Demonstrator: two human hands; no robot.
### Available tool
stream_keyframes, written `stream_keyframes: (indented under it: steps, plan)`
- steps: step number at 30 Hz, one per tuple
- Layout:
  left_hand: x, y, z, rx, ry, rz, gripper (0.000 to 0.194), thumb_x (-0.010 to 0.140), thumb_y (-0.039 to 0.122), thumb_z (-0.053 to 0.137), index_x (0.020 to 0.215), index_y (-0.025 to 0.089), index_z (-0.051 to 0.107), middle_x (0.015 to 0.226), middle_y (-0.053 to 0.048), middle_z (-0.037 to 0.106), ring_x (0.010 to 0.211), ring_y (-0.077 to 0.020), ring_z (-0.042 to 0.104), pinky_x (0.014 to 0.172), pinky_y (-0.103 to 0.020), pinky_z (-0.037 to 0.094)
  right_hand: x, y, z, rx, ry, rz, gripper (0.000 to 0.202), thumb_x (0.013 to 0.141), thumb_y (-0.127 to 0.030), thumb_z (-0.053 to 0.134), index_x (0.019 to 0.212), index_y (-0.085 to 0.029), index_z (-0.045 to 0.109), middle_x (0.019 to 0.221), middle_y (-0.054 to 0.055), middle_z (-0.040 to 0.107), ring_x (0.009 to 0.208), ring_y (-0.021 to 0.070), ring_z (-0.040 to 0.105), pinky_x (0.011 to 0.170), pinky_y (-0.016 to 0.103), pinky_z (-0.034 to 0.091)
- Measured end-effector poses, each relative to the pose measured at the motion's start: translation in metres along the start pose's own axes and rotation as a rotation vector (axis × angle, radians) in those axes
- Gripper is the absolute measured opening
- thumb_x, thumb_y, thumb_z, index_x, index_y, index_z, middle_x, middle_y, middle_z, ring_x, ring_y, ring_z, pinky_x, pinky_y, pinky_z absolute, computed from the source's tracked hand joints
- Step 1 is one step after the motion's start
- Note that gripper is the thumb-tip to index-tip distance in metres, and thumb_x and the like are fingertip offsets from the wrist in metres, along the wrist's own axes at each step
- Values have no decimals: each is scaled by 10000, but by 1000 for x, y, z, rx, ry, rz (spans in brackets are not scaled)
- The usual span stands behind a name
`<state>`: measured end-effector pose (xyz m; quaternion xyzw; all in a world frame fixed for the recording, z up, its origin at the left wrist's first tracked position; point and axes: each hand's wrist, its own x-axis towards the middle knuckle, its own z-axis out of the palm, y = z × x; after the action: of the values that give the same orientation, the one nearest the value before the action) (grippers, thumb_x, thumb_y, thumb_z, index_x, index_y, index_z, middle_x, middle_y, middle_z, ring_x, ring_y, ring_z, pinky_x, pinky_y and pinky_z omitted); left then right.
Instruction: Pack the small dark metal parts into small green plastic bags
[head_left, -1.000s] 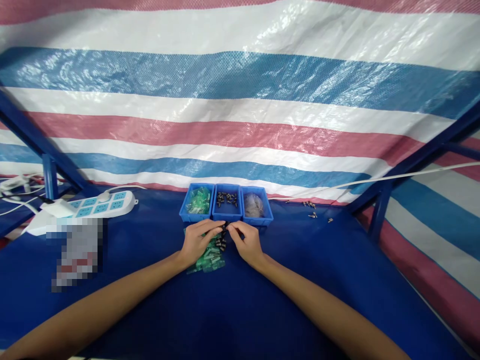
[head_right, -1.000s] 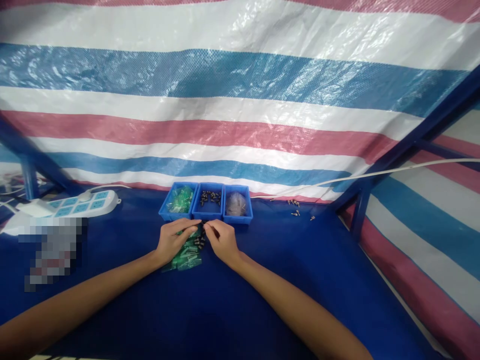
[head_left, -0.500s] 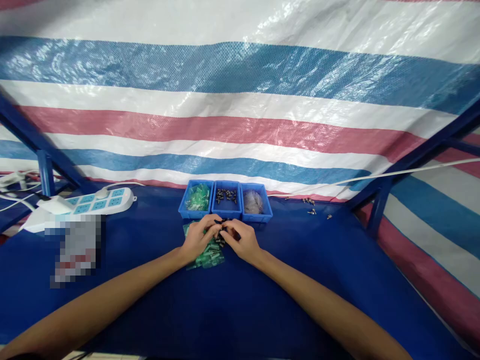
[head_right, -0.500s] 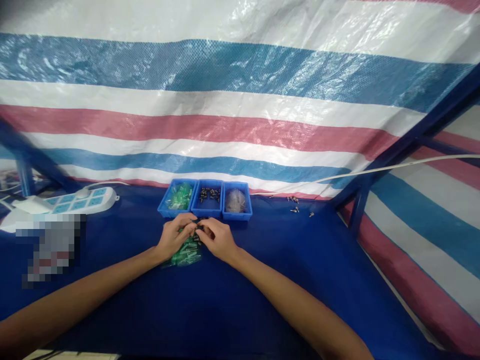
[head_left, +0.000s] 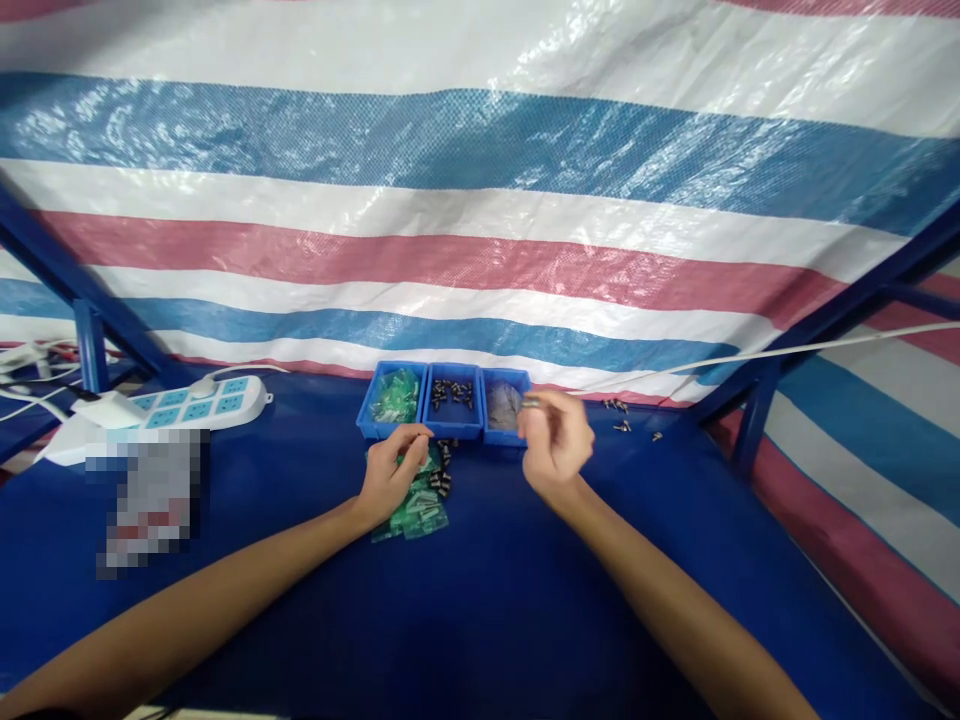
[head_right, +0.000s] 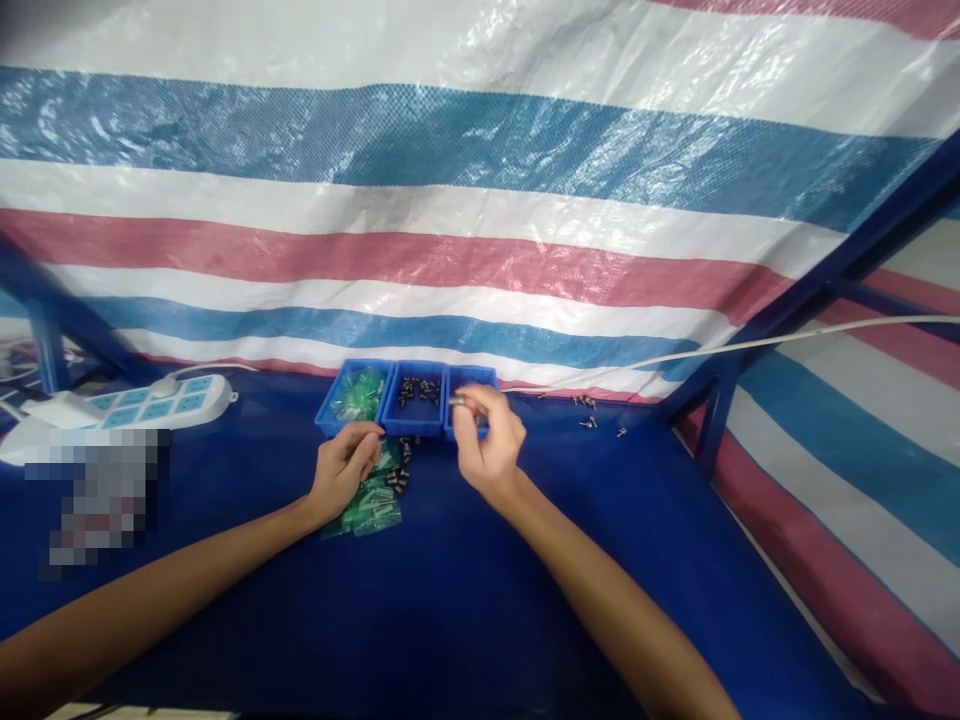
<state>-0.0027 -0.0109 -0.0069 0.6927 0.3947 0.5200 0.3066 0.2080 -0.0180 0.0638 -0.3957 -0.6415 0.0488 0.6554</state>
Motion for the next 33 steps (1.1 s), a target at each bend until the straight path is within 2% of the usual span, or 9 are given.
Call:
stream_keyframes:
  steps: [3,5,9,12,15,17,23,28,33]
  plan:
    - [0,-1,0,9,6,0,175,922,302,475,975,174,582,601,40,527,465,-70,472,463,-180,368,6,6,5,-236,-323,99,231,887,-334,521,1050,-188,594,616,-28,579,533,119,548,565,243,438]
    - [0,-1,0,16,9,-2,186,919,310,477,975,171,588,594,38,527,465,-73,477,460,-182,368,3,10,11,-344,-504,123,208,886,-322,520,994,-184,632,617,-18,608,557,127,570,577,237,424]
    - [-1,-1,-1,30,8,-7,192,916,310,482,982,169,596,579,39,527,464,-76,487,467,-185,374,-18,15,24,-494,-830,60,198,893,-225,475,863,-184,666,773,32,697,708,161,637,635,240,410]
    - [0,1,-1,35,2,-3,180,914,301,489,973,172,600,584,38,530,477,-78,497,481,-187,382,-30,18,28,-601,-983,66,229,902,-207,445,979,-177,658,904,69,714,809,188,656,674,251,413]
    - [0,3,-1,36,-12,-7,172,914,297,490,954,173,603,581,38,531,483,-80,500,487,-187,386,-34,21,30,-662,-1060,87,267,908,-214,433,1096,-183,620,952,79,711,839,200,660,683,256,413]
    - [0,5,-1,37,-17,-12,169,913,296,493,945,174,605,581,39,532,483,-79,501,487,-185,387,-35,23,30,-686,-1087,98,268,913,-229,426,1103,-189,611,943,76,711,836,205,661,677,258,412]
    - [1,6,-1,48,-19,5,175,910,295,495,938,169,614,593,34,551,492,-79,516,498,-185,403,-37,25,31,-705,-1060,99,279,923,-243,403,1148,-195,562,982,70,705,860,209,658,689,266,414]
    - [1,7,-1,65,-24,3,177,907,296,502,927,169,623,590,30,562,501,-85,530,498,-184,408,-37,25,30,-709,-1042,100,257,916,-253,414,1106,-196,579,974,62,707,870,219,660,689,272,414]
    - [1,6,-1,82,-30,3,184,907,298,503,929,168,632,612,21,587,510,-88,539,494,-183,410,-37,24,30,-718,-1079,92,273,909,-249,435,1146,-195,558,957,75,707,840,221,663,660,272,407]
